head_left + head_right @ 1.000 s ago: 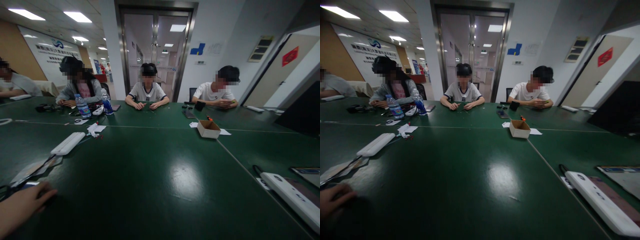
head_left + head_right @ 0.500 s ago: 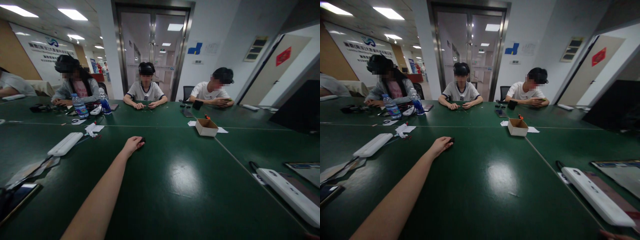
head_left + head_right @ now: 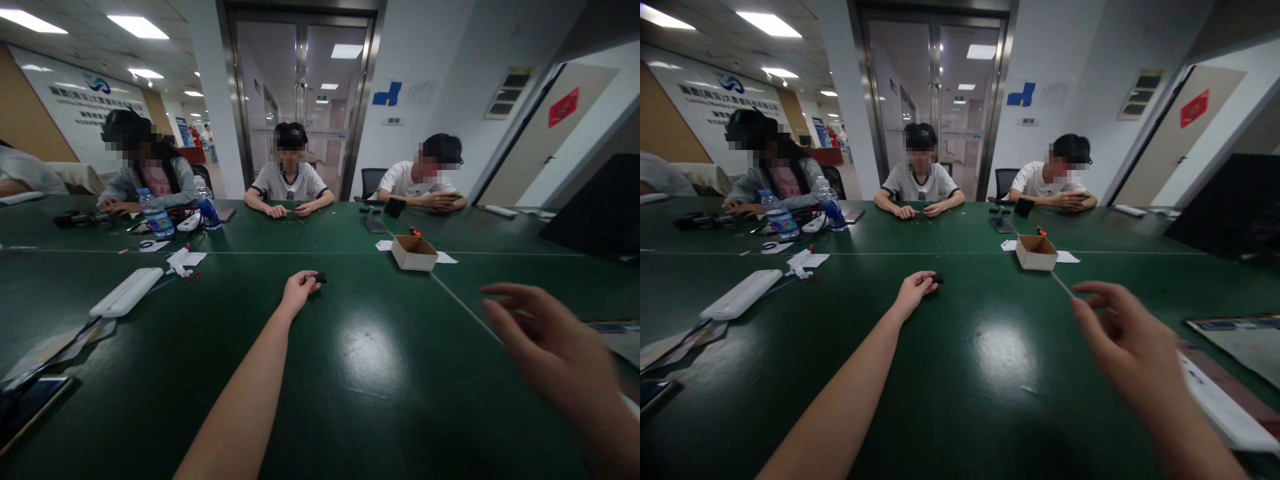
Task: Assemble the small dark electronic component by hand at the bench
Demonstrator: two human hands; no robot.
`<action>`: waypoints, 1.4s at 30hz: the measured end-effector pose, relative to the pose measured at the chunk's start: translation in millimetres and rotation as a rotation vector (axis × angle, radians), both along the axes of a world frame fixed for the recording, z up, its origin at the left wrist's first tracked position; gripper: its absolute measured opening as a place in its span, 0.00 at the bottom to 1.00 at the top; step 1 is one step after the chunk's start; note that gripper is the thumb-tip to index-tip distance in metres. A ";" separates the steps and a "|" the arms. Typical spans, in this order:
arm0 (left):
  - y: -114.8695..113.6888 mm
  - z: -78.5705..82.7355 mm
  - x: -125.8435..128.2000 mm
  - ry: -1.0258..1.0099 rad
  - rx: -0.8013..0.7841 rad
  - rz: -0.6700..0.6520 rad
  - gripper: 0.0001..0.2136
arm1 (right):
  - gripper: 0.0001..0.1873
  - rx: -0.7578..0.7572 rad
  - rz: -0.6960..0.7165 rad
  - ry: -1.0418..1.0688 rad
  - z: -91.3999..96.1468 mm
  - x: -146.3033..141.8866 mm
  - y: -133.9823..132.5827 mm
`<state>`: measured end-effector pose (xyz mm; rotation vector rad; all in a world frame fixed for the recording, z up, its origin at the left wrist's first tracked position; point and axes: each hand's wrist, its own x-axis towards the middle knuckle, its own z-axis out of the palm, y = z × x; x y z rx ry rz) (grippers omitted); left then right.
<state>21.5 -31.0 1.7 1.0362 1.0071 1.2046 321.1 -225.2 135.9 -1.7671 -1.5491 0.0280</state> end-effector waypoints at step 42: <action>18.1 -16.4 -16.4 0.158 0.297 0.230 0.09 | 0.14 -0.365 0.692 1.291 -133.2 -162.9 200.2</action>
